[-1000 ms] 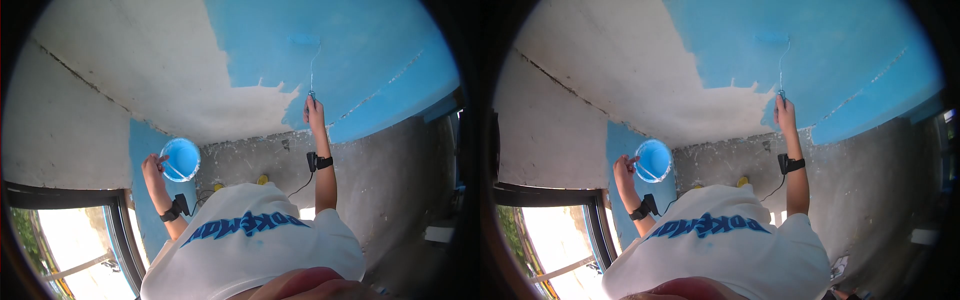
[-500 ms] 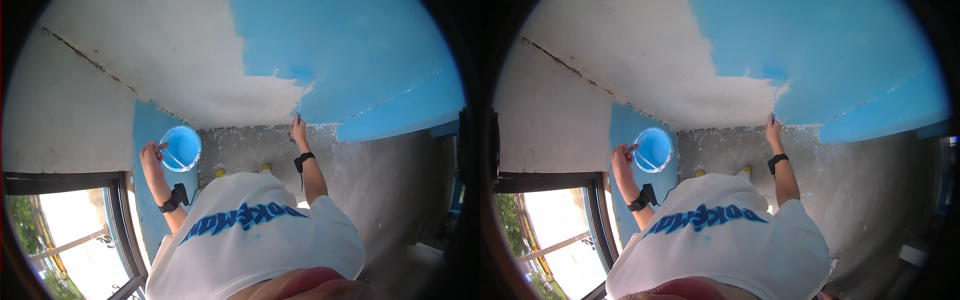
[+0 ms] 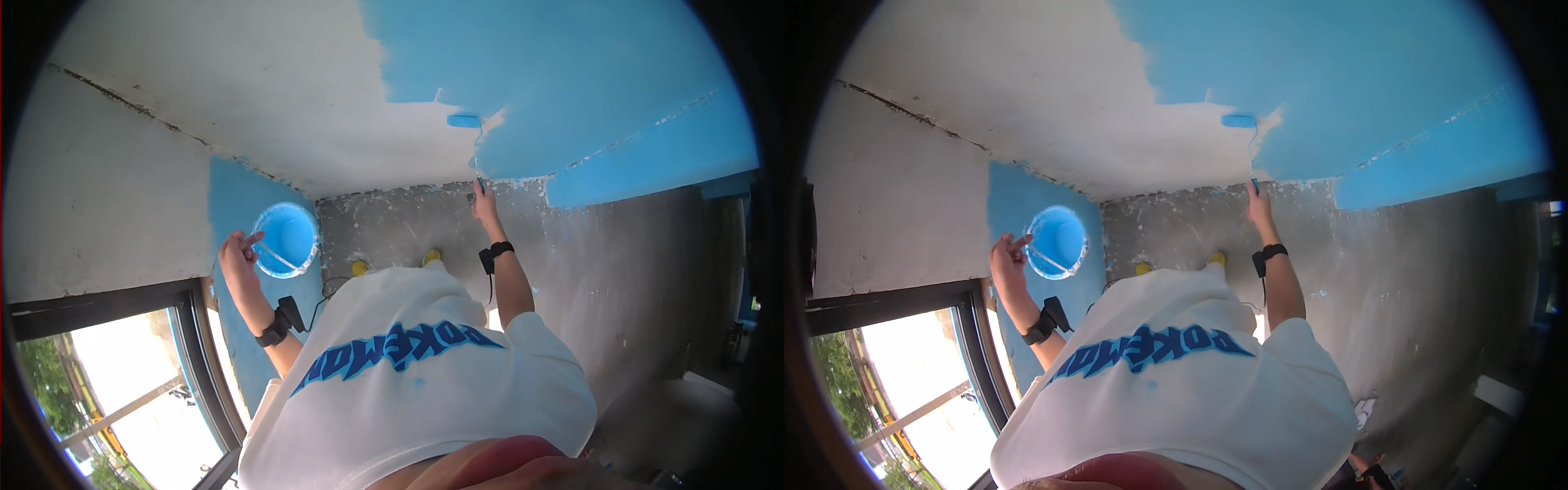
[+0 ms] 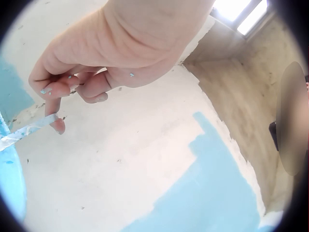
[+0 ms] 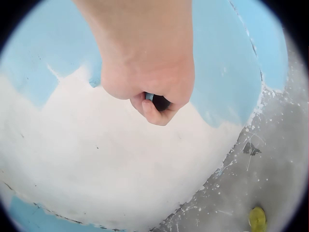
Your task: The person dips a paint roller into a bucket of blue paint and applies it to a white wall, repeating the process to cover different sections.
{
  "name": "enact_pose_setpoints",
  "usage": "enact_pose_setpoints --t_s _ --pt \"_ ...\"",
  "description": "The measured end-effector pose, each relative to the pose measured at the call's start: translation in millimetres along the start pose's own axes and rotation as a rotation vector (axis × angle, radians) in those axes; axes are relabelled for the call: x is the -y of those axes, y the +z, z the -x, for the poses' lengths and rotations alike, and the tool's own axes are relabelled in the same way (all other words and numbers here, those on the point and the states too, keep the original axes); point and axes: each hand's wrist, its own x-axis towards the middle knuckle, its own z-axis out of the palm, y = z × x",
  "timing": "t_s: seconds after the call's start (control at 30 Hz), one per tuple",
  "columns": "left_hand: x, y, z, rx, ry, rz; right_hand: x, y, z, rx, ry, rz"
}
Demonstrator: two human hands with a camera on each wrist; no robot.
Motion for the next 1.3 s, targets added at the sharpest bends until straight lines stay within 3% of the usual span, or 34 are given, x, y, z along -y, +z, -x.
enact_pose_setpoints --t_s 0.1,0.2,0.27,0.43,0.6,0.73,0.87,1.07,1.3 --pt "3 1 -6 0.013 -0.026 -0.016 28 -19 24 0.028 0.011 -0.065" --pt "7 -2 -8 0.035 -0.010 0.016 61 -51 44 -0.005 -0.096 -0.004" --pt "9 -4 -10 0.043 -0.020 0.021 89 -71 43 -0.049 -0.340 -0.021" --pt "10 -7 -11 0.102 0.002 0.027 179 -104 59 0.011 -0.378 -0.261" --pt "3 -2 -8 0.109 -0.002 0.017 203 -105 37 0.031 -0.439 -0.303" --pt "-3 7 -1 0.089 0.015 0.004 167 -78 11 0.038 -0.407 -0.281" --pt "-2 10 -2 0.066 0.000 0.013 91 -47 -10 -0.021 -0.378 -0.190" --pt "-3 13 3 0.005 -0.038 0.006 -1 -31 -10 -0.030 -0.122 0.056" --pt "2 5 1 0.058 -0.016 0.027 -37 -23 -13 -0.036 -0.091 0.058"
